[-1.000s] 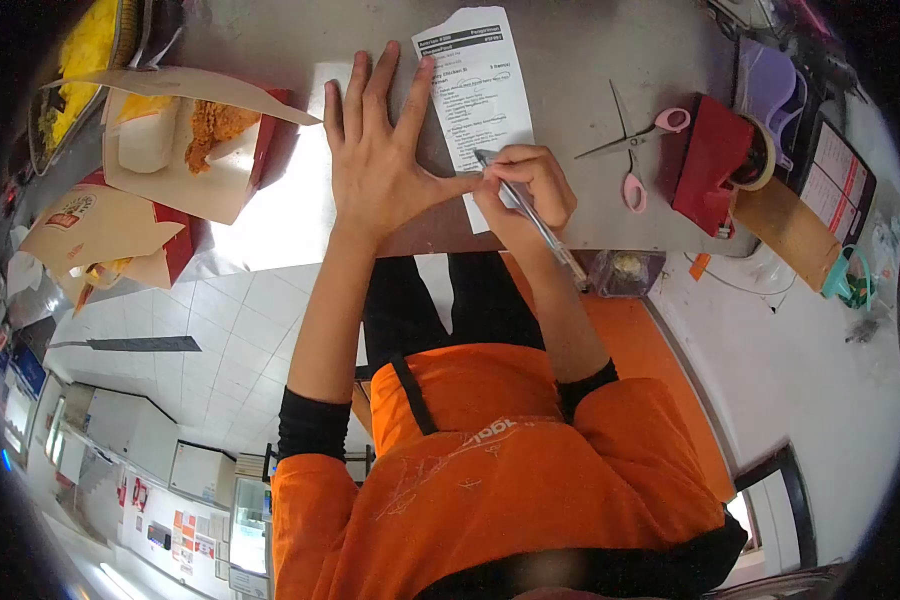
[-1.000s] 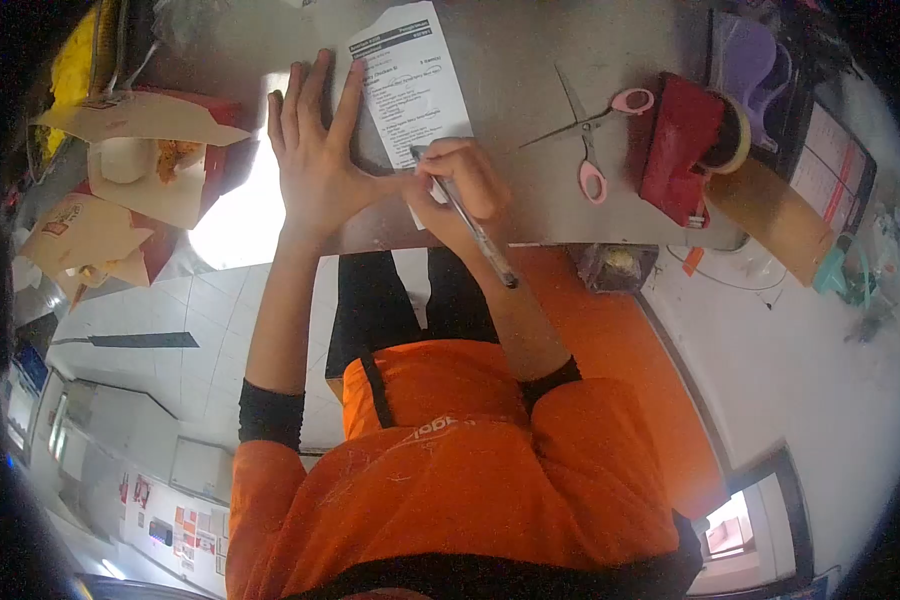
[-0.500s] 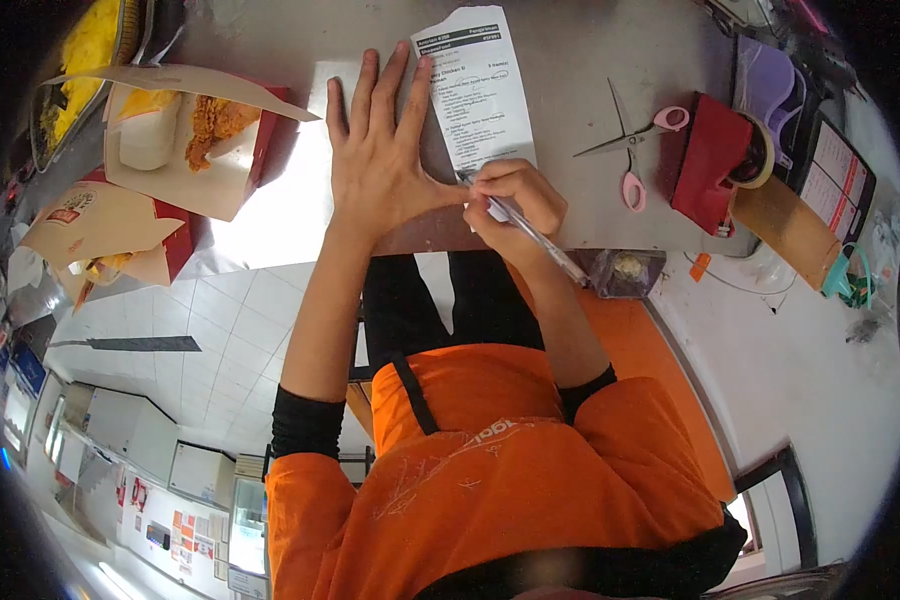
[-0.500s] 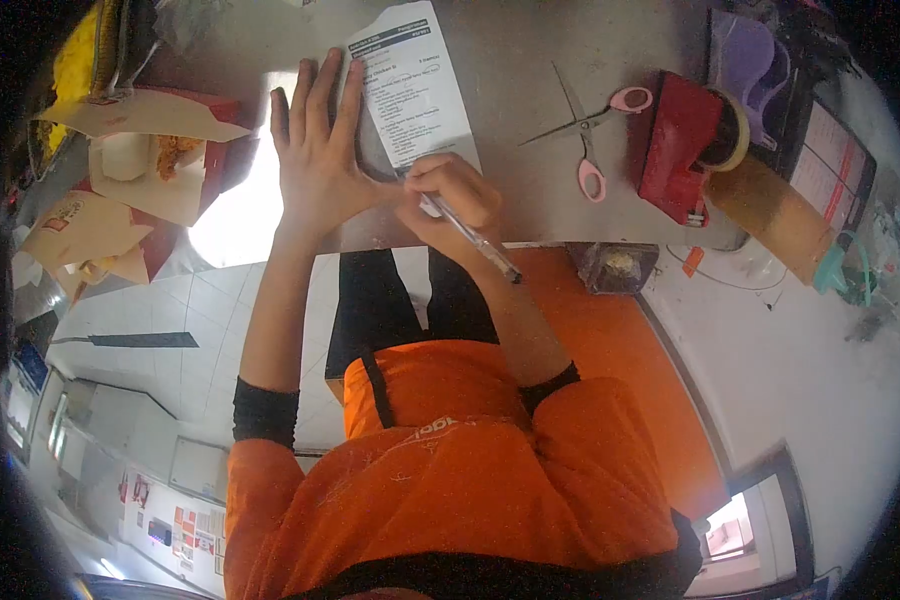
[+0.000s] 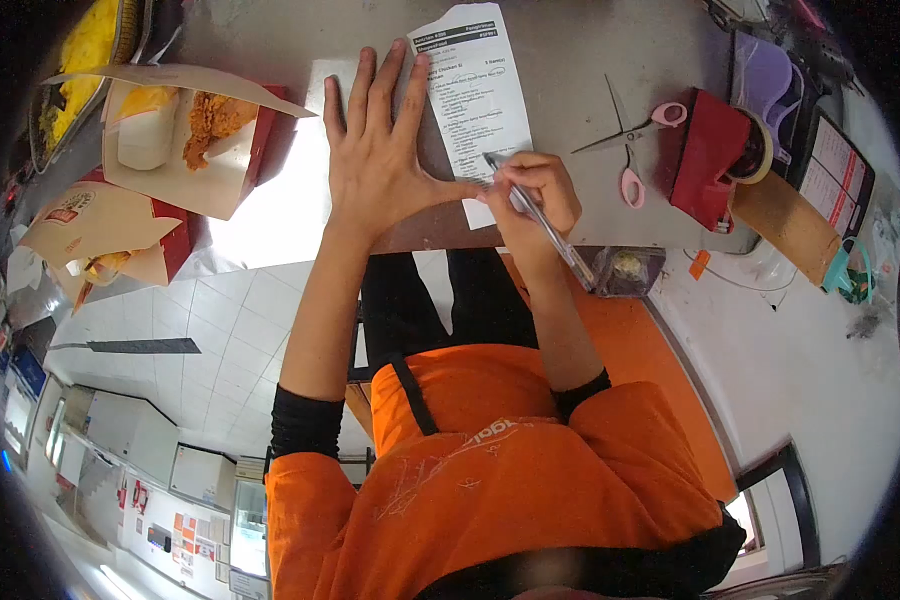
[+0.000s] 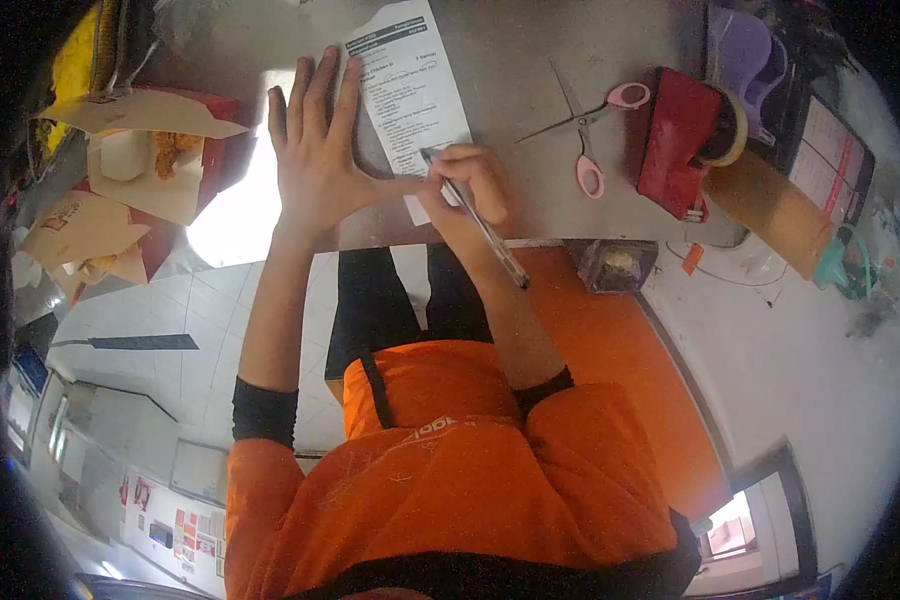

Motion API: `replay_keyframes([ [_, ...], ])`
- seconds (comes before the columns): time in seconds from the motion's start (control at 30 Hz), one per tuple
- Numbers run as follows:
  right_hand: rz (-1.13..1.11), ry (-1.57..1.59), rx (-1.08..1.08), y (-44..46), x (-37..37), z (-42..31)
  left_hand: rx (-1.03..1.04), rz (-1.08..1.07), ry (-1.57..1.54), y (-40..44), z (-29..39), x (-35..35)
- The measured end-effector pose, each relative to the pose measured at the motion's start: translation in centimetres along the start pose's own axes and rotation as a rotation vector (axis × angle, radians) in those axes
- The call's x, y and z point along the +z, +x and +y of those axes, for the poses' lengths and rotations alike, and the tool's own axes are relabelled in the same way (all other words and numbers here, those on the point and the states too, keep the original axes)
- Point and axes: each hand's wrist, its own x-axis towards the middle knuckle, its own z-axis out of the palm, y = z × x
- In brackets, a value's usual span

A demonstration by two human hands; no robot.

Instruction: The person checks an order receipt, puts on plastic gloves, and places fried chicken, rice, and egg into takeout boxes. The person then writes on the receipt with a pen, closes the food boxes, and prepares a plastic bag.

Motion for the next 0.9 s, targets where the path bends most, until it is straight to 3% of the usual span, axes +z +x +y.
replay_keyframes([
  [0.1, -0.019, 0.047, -0.104, 0.6, -0.9, -0.3, -0.001, 0.000, -0.008, 0.2, 0.2, -0.2],
  [0.13, 0.065, 0.095, 0.015, -0.5, -1.0, 0.8, 0.008, -0.006, -0.001, 0.2, 0.2, -0.4],
  [0.23, 0.108, 0.042, 0.069, -0.3, -1.7, 0.6, 0.006, -0.031, -0.004, 0.1, 0.3, -0.5],
  [0.37, -0.058, 0.069, -0.155, 0.4, -0.8, -0.9, -0.013, -0.047, -0.002, 0.0, 0.2, 0.0],
  [0.83, -0.031, 0.120, 0.009, -0.6, -1.3, 1.2, 0.030, -0.080, -0.032, -0.1, 0.0, -0.3],
  [0.9, -0.089, 0.093, -0.060, -0.2, -1.5, 1.1, 0.032, -0.074, -0.033, -0.2, 0.0, -0.2],
])
